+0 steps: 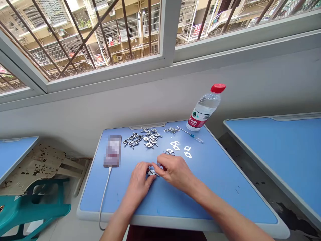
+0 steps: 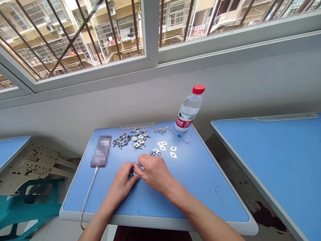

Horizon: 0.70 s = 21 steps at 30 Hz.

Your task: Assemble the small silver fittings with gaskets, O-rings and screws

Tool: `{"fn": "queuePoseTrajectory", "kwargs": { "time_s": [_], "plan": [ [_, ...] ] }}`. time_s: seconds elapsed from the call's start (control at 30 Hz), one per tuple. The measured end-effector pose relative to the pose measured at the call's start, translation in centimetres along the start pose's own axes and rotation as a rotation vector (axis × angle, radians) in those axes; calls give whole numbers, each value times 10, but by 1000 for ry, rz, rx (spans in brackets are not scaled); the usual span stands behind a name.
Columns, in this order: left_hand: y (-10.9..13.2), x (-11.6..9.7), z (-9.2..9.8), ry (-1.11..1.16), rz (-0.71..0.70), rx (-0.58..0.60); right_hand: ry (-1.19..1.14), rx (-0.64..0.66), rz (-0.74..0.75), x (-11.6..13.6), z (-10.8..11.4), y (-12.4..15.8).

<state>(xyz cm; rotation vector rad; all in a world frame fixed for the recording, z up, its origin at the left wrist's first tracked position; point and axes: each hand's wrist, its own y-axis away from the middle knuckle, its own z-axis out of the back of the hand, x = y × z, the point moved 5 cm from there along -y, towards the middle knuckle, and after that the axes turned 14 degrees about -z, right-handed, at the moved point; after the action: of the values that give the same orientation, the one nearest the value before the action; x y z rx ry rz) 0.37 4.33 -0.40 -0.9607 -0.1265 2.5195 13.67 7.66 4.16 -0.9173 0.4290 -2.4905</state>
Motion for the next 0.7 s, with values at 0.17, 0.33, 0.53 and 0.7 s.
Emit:
{"fn": "queuePoseTrajectory", "kwargs": {
  "time_s": [0.17,0.33,0.53,0.7],
  "plan": [
    [0,1,0,6,-5,-5,26,38,5,0,-2,0],
    [0,3,-1,16,8,13,-75,242,-98,-6,1,-5],
    [0,3,-2,23,3,14,-79,477,-41,1,9,-2],
    [-1,3,-1,15,15,12,-105,440,-110,-2,1,-1]
  ]
}}
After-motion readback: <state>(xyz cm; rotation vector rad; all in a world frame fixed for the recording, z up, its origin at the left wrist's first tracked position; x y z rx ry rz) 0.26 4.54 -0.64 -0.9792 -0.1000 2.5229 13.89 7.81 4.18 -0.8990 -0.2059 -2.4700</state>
